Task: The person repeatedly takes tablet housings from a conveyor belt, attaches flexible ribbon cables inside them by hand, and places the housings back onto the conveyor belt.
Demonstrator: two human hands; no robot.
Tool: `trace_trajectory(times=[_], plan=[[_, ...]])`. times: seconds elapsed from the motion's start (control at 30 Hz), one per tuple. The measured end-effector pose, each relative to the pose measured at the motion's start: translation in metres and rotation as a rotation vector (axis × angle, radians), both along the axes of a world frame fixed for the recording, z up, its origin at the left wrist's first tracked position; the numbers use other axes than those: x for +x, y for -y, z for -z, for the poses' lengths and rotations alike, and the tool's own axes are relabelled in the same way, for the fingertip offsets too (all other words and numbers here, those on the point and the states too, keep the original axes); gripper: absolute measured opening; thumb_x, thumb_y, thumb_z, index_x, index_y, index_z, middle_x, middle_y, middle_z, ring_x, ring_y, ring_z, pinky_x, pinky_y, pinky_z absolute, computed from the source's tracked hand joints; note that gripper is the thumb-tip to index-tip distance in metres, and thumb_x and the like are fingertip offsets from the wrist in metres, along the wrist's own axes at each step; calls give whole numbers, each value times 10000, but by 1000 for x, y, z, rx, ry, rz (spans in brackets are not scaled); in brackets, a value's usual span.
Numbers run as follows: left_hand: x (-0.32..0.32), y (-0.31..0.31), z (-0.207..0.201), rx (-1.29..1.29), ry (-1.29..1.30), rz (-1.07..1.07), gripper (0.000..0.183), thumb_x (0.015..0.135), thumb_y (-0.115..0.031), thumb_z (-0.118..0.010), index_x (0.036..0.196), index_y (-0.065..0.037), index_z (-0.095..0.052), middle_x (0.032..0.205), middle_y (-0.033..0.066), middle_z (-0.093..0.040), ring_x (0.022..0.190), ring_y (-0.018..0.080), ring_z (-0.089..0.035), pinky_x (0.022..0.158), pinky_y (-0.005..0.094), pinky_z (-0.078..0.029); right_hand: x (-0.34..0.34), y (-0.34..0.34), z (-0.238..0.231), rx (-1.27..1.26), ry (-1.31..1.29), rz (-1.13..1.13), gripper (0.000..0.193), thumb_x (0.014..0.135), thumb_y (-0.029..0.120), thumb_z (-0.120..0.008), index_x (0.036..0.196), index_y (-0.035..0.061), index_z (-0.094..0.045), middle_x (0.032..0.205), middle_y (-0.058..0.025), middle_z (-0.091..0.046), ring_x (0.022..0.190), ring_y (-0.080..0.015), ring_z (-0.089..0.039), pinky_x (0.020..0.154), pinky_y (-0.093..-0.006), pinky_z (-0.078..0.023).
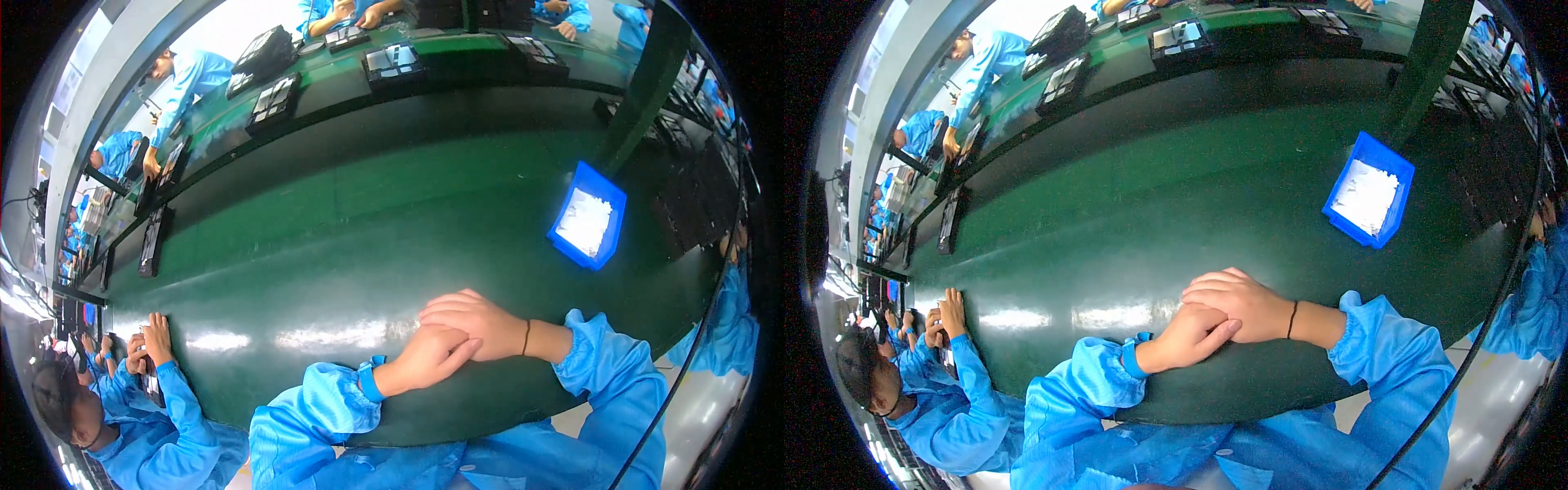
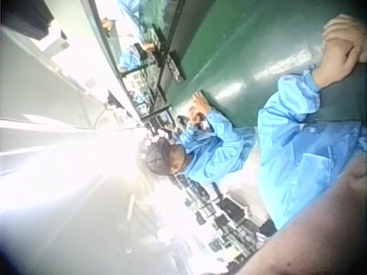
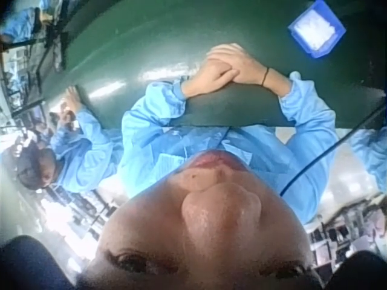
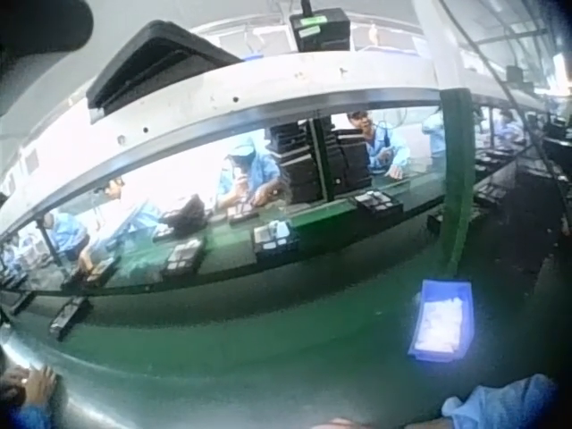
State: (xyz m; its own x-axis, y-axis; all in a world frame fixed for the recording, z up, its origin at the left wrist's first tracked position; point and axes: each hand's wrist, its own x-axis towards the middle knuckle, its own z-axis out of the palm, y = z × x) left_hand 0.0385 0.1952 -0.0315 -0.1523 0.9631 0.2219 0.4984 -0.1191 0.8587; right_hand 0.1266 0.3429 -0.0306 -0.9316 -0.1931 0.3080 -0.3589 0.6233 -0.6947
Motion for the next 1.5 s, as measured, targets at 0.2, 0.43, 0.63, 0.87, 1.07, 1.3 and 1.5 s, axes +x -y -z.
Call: trace_trajectory(times=[0.2,0.43,0.63,0.87,1.07,1.3,1.5], plan=[[-1,0,1,18,-7,-4,368,917,-231,-586,655,26,-611,620,198,-591,582,362,-578,554,437,-441,-1,0,2,-2,-11,1,410,802,213,-622,1189,78,-598,1253,-79,-596,1215,-268,-517,1002,-406,-365],[-1,2,0,0,9,-9,380,918,-233,-581,644,29,-601,616,200,-587,586,367,-575,558,440,-439,-1,1,0,13,-6,1,409,799,215,-623,1184,78,-598,1251,-75,-599,1210,-269,-520,1001,-402,-368],[-2,3,1,13,5,10,355,929,-224,-572,686,32,-610,644,190,-586,602,340,-572,565,413,-436,-2,2,0,14,-14,7,409,797,211,-623,1184,80,-599,1248,-75,-600,1208,-269,-522,998,-402,-371],[-5,5,-1,-17,-1,21,357,931,-228,-572,686,30,-610,640,190,-584,603,341,-571,563,417,-434,-3,4,-4,9,-3,5,412,797,200,-622,1190,76,-596,1252,-77,-598,1211,-271,-519,999,-401,-371],[-5,7,-1,3,3,12,373,933,-235,-570,670,28,-603,629,189,-578,595,340,-567,557,420,-429,-4,7,-3,9,-1,4,438,775,201,-623,1193,74,-590,1245,-81,-596,1214,-269,-514,1009,-406,-365],[-7,9,-3,-4,-7,21,377,936,-238,-567,672,29,-604,630,191,-579,595,342,-567,557,420,-427,-5,9,-2,-1,0,12,465,748,206,-627,1193,75,-586,1233,-87,-595,1216,-264,-509,1017,-412,-356],[-7,11,-2,-5,6,20,376,936,-235,-565,676,33,-605,629,190,-578,591,339,-566,552,414,-425,-5,10,-7,15,22,-3,447,783,202,-631,1208,72,-585,1267,-87,-587,1225,-281,-507,1017,-411,-359]])
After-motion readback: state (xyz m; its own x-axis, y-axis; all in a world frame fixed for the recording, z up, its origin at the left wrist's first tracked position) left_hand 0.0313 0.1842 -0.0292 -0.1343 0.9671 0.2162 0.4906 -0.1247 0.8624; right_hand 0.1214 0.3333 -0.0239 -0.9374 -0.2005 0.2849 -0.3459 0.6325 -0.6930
